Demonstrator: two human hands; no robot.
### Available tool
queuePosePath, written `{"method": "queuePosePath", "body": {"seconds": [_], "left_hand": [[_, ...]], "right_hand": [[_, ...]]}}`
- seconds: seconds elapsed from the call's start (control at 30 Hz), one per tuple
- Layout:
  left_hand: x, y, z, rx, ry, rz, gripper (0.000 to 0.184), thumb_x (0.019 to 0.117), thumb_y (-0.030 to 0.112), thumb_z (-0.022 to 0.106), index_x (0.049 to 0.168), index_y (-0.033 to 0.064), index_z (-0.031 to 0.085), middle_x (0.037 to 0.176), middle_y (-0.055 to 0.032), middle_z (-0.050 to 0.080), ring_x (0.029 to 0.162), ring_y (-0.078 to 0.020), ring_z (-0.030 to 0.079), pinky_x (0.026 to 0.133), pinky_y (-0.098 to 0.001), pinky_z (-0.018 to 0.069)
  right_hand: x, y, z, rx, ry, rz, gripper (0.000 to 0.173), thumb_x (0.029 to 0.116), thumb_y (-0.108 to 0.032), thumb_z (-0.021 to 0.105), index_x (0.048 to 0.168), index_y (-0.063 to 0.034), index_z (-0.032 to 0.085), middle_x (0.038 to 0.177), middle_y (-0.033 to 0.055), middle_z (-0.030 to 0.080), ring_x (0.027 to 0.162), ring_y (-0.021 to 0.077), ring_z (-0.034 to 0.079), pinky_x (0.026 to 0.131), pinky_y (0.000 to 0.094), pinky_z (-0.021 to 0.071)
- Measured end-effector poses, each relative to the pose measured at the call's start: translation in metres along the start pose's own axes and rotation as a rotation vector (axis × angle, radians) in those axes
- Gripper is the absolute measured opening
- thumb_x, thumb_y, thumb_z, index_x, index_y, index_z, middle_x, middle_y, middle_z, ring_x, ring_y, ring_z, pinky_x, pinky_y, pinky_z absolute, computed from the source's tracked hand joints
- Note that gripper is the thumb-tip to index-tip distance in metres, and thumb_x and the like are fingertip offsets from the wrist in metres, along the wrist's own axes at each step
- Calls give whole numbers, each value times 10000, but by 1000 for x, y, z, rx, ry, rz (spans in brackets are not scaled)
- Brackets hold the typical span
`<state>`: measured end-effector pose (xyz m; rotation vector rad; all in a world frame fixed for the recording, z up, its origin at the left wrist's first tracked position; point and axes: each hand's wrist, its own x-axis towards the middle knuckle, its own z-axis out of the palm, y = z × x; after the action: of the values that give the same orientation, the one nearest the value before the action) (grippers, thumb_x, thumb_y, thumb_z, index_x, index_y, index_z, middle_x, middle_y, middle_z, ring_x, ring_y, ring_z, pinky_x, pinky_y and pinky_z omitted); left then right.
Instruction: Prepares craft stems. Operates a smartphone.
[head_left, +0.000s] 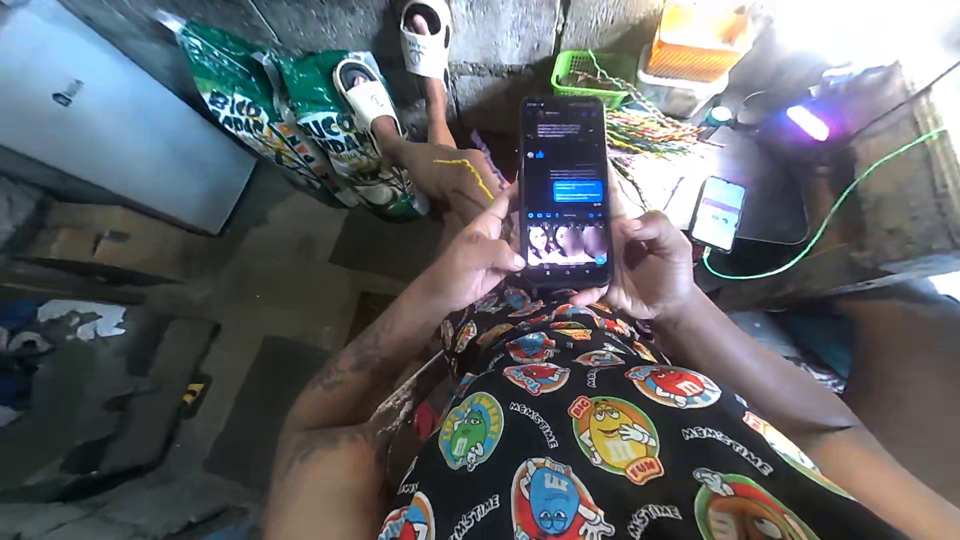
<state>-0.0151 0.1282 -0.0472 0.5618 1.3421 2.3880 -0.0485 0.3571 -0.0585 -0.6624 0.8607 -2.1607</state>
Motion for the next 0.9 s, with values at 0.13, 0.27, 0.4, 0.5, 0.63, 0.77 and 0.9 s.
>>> {"method": "queuePosePath", "body": {"seconds": [0.13,0.27,0.4,0.5,0.63,0.77,0.9], "left_hand": [[-5,11,12,143,-13,68,821,806,-33,556,1529,54,175,1299,-15,556,1118,-79,618,942,-268,546],[-4,11,15,272,-6,115,795,899,9,584,1540,-3,113,1317,-73,538,1163,-117,609,1003,-303,532],[-5,12,20,342,-24,141,751,935,-8,545,1552,-12,117,1351,-87,522,1183,-120,602,1012,-304,533],[-9,12,26,310,-21,152,761,872,-8,561,1531,27,182,1303,-45,540,1129,-95,610,951,-273,547],[-10,12,26,365,-13,139,823,853,-27,548,1550,10,112,1285,-60,547,1079,-80,633,895,-245,564],[-9,12,26,378,-28,128,887,838,-64,591,1541,-31,53,1321,-81,540,1132,-86,634,952,-251,562],[-10,14,31,455,22,111,914,844,-91,593,1569,-16,42,1376,-125,520,1167,-112,628,965,-258,560]], "right_hand": [[6,-9,9,-216,-77,-93,868,970,-223,529,1591,-465,-26,1421,52,542,1016,221,721,534,355,632],[7,-12,13,-286,-112,-136,1033,895,-113,603,1586,-451,-86,1419,55,527,1018,215,713,532,343,633],[5,-12,12,-327,-130,-179,1016,899,-60,604,1591,-441,-34,1389,2,560,1012,164,708,613,309,645],[4,-11,8,-352,-137,-207,1072,870,-11,572,1595,-391,-119,1428,48,510,1030,198,704,545,320,636],[3,-13,10,-373,-134,-185,1106,853,6,585,1591,-396,-134,1443,36,498,1067,191,694,524,323,632],[3,-14,11,-399,-139,-191,1137,871,-9,624,1586,-367,-184,1455,33,486,1058,179,697,555,307,641],[4,-14,11,-419,-153,-206,1153,878,-12,638,1573,-336,-223,1484,32,450,1128,189,672,629,312,655]]}}
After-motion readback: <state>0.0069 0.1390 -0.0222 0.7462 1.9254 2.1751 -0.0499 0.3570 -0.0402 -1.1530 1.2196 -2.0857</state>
